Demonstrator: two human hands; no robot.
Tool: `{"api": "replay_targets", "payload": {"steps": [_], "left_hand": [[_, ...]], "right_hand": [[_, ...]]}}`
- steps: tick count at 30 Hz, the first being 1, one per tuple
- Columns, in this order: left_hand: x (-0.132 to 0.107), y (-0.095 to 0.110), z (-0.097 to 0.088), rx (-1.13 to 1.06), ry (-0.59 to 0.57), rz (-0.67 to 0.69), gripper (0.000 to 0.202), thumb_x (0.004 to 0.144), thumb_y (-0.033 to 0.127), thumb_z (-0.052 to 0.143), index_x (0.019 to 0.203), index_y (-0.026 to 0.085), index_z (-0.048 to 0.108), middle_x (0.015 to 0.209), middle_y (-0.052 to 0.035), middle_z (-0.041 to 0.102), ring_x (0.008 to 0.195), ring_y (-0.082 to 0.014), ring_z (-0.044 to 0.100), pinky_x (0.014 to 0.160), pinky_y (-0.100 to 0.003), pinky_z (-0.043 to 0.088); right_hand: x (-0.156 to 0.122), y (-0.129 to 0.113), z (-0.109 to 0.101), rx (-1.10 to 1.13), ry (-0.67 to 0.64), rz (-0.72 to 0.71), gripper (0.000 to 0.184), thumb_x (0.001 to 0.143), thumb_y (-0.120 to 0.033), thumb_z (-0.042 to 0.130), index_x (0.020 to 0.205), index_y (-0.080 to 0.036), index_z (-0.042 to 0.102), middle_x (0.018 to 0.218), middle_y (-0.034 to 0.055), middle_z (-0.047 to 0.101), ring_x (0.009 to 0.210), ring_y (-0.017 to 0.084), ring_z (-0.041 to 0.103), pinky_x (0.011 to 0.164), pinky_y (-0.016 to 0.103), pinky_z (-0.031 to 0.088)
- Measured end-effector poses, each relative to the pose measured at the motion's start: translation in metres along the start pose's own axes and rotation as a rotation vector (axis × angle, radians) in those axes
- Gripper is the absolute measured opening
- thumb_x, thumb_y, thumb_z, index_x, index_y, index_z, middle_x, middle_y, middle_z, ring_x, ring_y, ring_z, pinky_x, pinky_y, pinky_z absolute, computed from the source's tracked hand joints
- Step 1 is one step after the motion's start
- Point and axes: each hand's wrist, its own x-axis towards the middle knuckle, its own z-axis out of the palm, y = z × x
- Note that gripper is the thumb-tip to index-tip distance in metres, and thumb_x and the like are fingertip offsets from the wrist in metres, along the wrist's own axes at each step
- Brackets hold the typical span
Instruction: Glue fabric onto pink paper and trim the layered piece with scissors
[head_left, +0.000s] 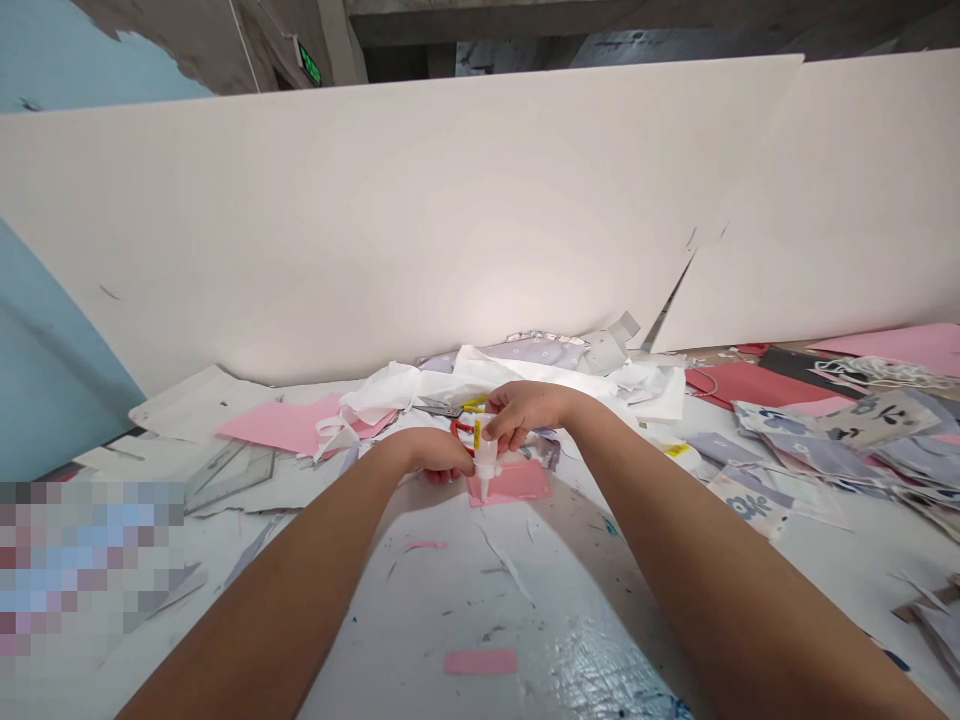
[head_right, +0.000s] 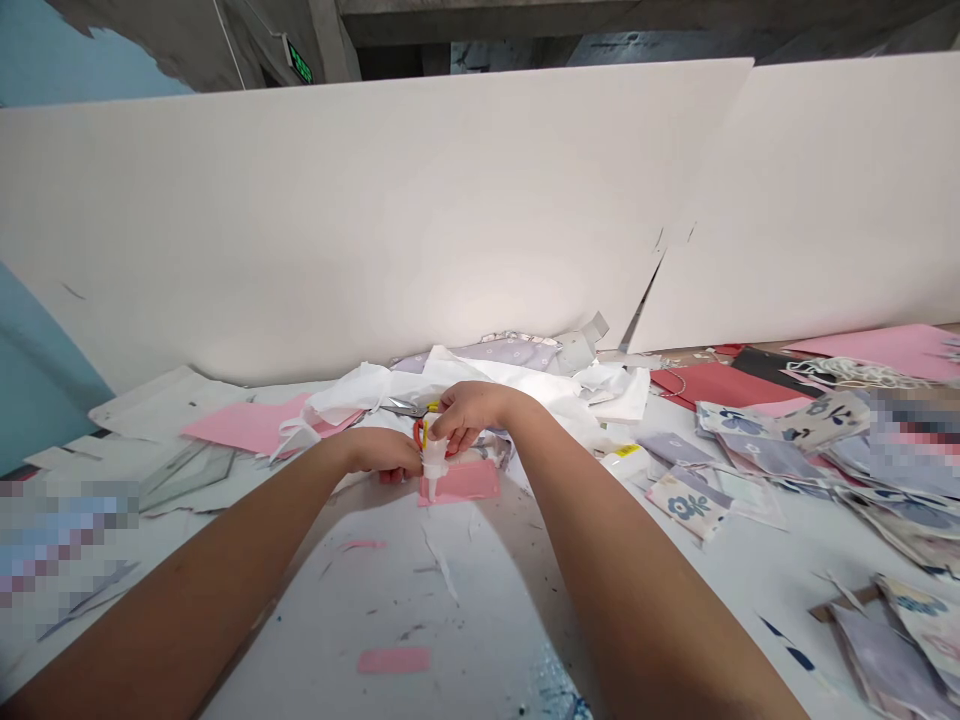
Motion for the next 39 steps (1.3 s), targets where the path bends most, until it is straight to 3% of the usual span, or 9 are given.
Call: {"api": "replay_targets", "payload": {"steps": [5, 8, 11, 13, 18, 22, 28, 33, 39], "left_hand": [[-0.012, 0.003, -0.013, -0.113, 0.113, 0.086, 0.02, 0.057, 0.038, 0.054, 0.064, 0.019, 0.055, 0.063, 0.0003, 0.055, 0.057, -0.0128, 0.051, 0.043, -0.021, 0.028], [-0.025, 0.008, -0.024, -0.192, 0.333, 0.198, 0.027, 0.064, 0.045, 0.048, 0.074, 0.021, 0.052, 0.068, 0.0014, 0.054, 0.062, -0.0115, 0.05, 0.049, -0.021, 0.032], [-0.039, 0.014, -0.031, -0.311, 0.652, 0.367, 0.028, 0.067, 0.046, 0.046, 0.078, 0.021, 0.05, 0.07, 0.0016, 0.053, 0.062, -0.0113, 0.049, 0.05, -0.021, 0.034], [-0.045, 0.018, -0.03, -0.3, 0.709, 0.417, 0.025, 0.067, 0.043, 0.048, 0.079, 0.021, 0.051, 0.071, 0.0013, 0.053, 0.063, -0.0122, 0.05, 0.051, -0.021, 0.035], [-0.039, 0.018, -0.022, -0.099, 0.421, 0.383, 0.024, 0.063, 0.035, 0.053, 0.082, 0.022, 0.054, 0.082, 0.0015, 0.057, 0.071, -0.0141, 0.054, 0.057, -0.022, 0.04], [-0.032, 0.012, -0.021, 0.024, 0.312, 0.328, 0.026, 0.066, 0.034, 0.048, 0.089, 0.024, 0.052, 0.091, 0.0021, 0.057, 0.08, -0.0148, 0.054, 0.061, -0.022, 0.041], [-0.011, -0.003, -0.014, 0.21, 0.169, 0.102, 0.013, 0.052, 0.026, 0.054, 0.065, 0.022, 0.055, 0.067, 0.0014, 0.059, 0.065, -0.0179, 0.054, 0.052, -0.025, 0.038], [0.011, -0.01, -0.002, 0.26, 0.176, -0.008, 0.011, 0.049, 0.025, 0.054, 0.06, 0.022, 0.054, 0.067, -0.0004, 0.058, 0.062, -0.0201, 0.054, 0.051, -0.027, 0.036], [0.015, -0.01, 0.001, 0.205, 0.177, -0.007, 0.017, 0.054, 0.035, 0.055, 0.065, 0.023, 0.058, 0.066, -0.0003, 0.058, 0.061, -0.0195, 0.053, 0.052, -0.028, 0.038]], "right_hand": [[-0.001, 0.0, 0.0, 0.006, -0.005, -0.004, 0.02, 0.06, -0.024, 0.066, 0.066, -0.016, 0.049, 0.069, 0.0036, 0.065, 0.068, 0.017, 0.064, 0.061, 0.027, 0.053], [0.0, 0.002, -0.001, 0.014, -0.014, -0.009, 0.022, 0.06, -0.025, 0.067, 0.064, -0.016, 0.048, 0.067, 0.0032, 0.064, 0.069, 0.018, 0.065, 0.063, 0.027, 0.053], [0.001, 0.003, -0.002, 0.023, -0.023, -0.014, 0.023, 0.059, -0.026, 0.068, 0.066, -0.016, 0.049, 0.065, 0.0025, 0.063, 0.069, 0.018, 0.065, 0.065, 0.028, 0.053], [0.002, 0.004, -0.003, 0.025, -0.024, -0.016, 0.023, 0.059, -0.026, 0.068, 0.069, -0.015, 0.05, 0.065, 0.0025, 0.063, 0.069, 0.019, 0.065, 0.064, 0.028, 0.053], [0.001, 0.003, -0.001, 0.015, -0.019, -0.019, 0.021, 0.061, -0.025, 0.066, 0.068, -0.016, 0.05, 0.071, 0.003, 0.063, 0.07, 0.018, 0.064, 0.066, 0.028, 0.053], [-0.002, 0.0, 0.0, 0.008, -0.006, -0.016, 0.023, 0.059, -0.026, 0.068, 0.067, -0.017, 0.048, 0.071, 0.0016, 0.062, 0.069, 0.018, 0.064, 0.066, 0.028, 0.053], [-0.003, -0.003, 0.001, 0.005, 0.013, -0.007, 0.029, 0.056, -0.025, 0.07, 0.064, -0.019, 0.042, 0.067, 0.0001, 0.062, 0.068, 0.018, 0.064, 0.066, 0.029, 0.053], [0.0, -0.002, 0.001, 0.0, 0.005, 0.005, 0.024, 0.059, -0.024, 0.067, 0.064, -0.017, 0.045, 0.071, 0.0025, 0.065, 0.068, 0.017, 0.064, 0.066, 0.029, 0.053], [0.002, 0.001, 0.0, -0.006, 0.018, 0.019, 0.023, 0.059, -0.025, 0.067, 0.067, -0.017, 0.047, 0.071, 0.0031, 0.066, 0.067, 0.016, 0.064, 0.066, 0.028, 0.053]]}}
